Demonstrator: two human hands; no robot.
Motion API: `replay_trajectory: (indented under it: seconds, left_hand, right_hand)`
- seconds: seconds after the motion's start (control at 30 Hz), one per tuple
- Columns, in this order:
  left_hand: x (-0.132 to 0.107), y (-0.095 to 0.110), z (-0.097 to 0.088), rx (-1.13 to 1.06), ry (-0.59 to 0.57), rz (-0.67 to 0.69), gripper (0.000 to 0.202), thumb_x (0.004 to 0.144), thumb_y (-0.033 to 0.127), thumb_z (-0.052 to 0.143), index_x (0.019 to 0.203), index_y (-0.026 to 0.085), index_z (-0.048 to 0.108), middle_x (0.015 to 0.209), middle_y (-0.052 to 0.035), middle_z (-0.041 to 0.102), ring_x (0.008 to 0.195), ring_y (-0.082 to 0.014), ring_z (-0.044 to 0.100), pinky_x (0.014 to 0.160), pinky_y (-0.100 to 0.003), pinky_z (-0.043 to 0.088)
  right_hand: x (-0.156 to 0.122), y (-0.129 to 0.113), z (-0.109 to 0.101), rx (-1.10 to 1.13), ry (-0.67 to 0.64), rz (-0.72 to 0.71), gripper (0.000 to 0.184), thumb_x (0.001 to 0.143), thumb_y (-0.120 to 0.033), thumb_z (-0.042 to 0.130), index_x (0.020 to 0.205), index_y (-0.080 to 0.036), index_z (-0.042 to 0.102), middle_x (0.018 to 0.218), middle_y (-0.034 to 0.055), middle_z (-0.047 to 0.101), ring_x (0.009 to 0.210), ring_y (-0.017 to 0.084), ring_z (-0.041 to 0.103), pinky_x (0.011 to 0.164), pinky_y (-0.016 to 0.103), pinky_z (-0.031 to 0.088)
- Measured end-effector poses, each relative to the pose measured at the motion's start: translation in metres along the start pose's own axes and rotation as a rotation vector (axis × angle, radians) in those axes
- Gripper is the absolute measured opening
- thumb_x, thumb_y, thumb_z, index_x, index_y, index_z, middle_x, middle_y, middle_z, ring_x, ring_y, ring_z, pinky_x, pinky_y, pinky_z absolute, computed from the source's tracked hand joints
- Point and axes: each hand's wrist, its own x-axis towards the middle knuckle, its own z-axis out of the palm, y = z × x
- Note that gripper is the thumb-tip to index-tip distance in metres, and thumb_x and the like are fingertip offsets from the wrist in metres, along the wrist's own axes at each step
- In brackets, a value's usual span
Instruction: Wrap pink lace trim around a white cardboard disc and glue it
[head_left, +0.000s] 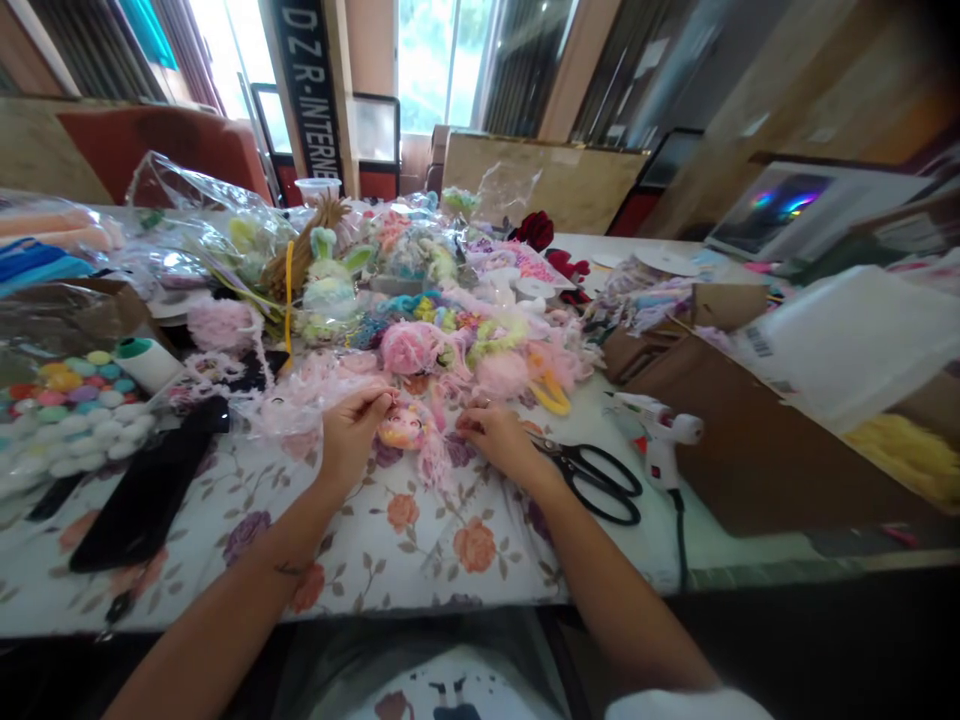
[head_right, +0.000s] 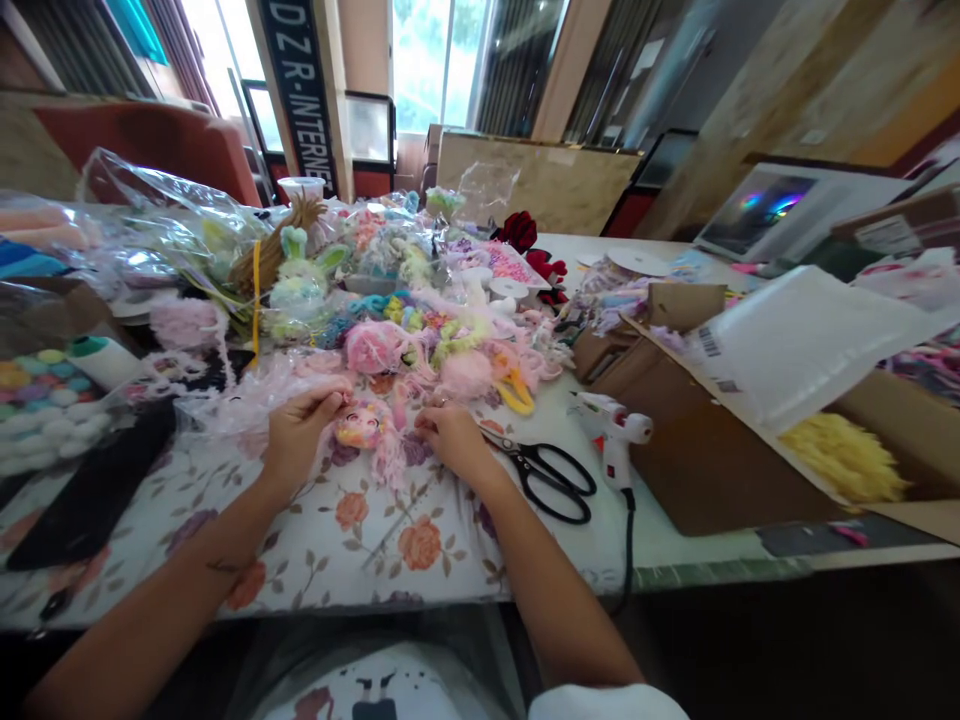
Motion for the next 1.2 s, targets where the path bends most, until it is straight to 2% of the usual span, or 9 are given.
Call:
replay_trajectory:
  seconds: [0.1,0.17,0.27,0.33,0.6,0.73,0.9,1.03,1.2]
  left_hand:
    - [-0.001,0.004,0.003,-0.112,-0.047,-0.091,0.028,0.07,0.036,0.077,0.091,0.017,0.074,0.088,-0.004,0.073,0.08,-0.0155,0.068,0.08,-0.029,0.054]
    - [-0.002,0.008,0.004,-0.158,-0.082,-0.165,0.036,0.067,0.037,0.08,0.096,0.017,0.073,0.087,-0.0046,0.073,0.08,-0.0163,0.069,0.08,-0.03,0.055]
    - [-0.004,0.012,0.006,-0.173,-0.136,-0.222,0.037,0.066,0.039,0.081,0.093,0.016,0.072,0.086,-0.0063,0.074,0.083,-0.0189,0.07,0.081,-0.031,0.055]
    - [-0.005,0.013,0.005,-0.196,-0.147,-0.231,0.031,0.067,0.038,0.08,0.089,0.017,0.073,0.086,-0.0056,0.074,0.084,-0.0184,0.071,0.081,-0.03,0.055]
    - [0.0,0.009,0.001,-0.178,-0.056,-0.15,0.019,0.061,0.027,0.083,0.078,0.02,0.078,0.078,-0.0017,0.073,0.073,-0.0128,0.065,0.07,-0.024,0.052]
    - [-0.001,0.012,0.001,-0.126,-0.082,-0.167,0.016,0.065,0.028,0.081,0.077,0.02,0.078,0.079,-0.003,0.074,0.073,-0.0143,0.065,0.072,-0.027,0.052]
    - [-0.001,0.019,-0.001,0.073,-0.214,-0.027,0.014,0.073,0.03,0.074,0.078,0.018,0.078,0.088,-0.0071,0.075,0.085,-0.0198,0.068,0.082,-0.032,0.053]
    - [-0.003,0.024,-0.001,0.127,-0.248,-0.073,0.021,0.071,0.033,0.076,0.086,0.018,0.078,0.086,-0.0062,0.075,0.079,-0.0203,0.069,0.074,-0.032,0.057]
    - [0.002,0.027,-0.004,0.146,-0.347,-0.127,0.023,0.068,0.035,0.077,0.086,0.02,0.078,0.09,-0.0072,0.075,0.082,-0.0223,0.069,0.074,-0.032,0.057]
  right_hand:
    - [-0.001,-0.001,0.001,-0.035,0.009,-0.022,0.012,0.074,-0.01,0.073,0.085,-0.016,0.074,0.087,0.0058,0.067,0.071,0.016,0.059,0.069,0.026,0.043]
    - [-0.001,-0.003,0.001,-0.056,0.101,-0.042,0.015,0.077,-0.016,0.071,0.093,-0.016,0.073,0.089,0.006,0.067,0.068,0.015,0.058,0.068,0.027,0.044]
    - [-0.001,-0.014,0.001,-0.007,0.3,-0.089,0.012,0.086,-0.022,0.063,0.088,-0.017,0.073,0.078,0.0041,0.066,0.063,0.014,0.056,0.065,0.026,0.044]
    - [0.0,-0.027,0.003,0.111,0.342,-0.118,0.015,0.087,-0.024,0.06,0.084,-0.018,0.073,0.072,0.0031,0.067,0.061,0.014,0.056,0.061,0.025,0.044]
    - [0.019,-0.071,0.031,0.613,0.022,-0.024,0.021,0.079,-0.031,0.066,0.093,-0.017,0.075,0.076,0.0024,0.071,0.057,0.011,0.056,0.052,0.021,0.042]
    - [0.021,-0.069,0.041,0.774,0.048,0.055,0.02,0.077,-0.033,0.066,0.084,-0.017,0.075,0.069,0.0014,0.069,0.055,0.012,0.055,0.051,0.022,0.042]
    - [0.013,-0.062,0.043,0.762,0.096,0.038,0.023,0.079,-0.037,0.065,0.083,-0.016,0.073,0.068,0.0019,0.067,0.056,0.013,0.056,0.053,0.022,0.043]
    - [0.009,-0.06,0.04,0.665,0.129,0.011,0.021,0.083,-0.034,0.062,0.086,-0.015,0.071,0.071,0.0026,0.068,0.058,0.013,0.058,0.055,0.022,0.045]
    - [0.008,-0.056,0.036,0.43,0.134,-0.141,0.017,0.088,-0.025,0.055,0.091,-0.017,0.069,0.076,0.0027,0.069,0.064,0.014,0.06,0.059,0.022,0.045]
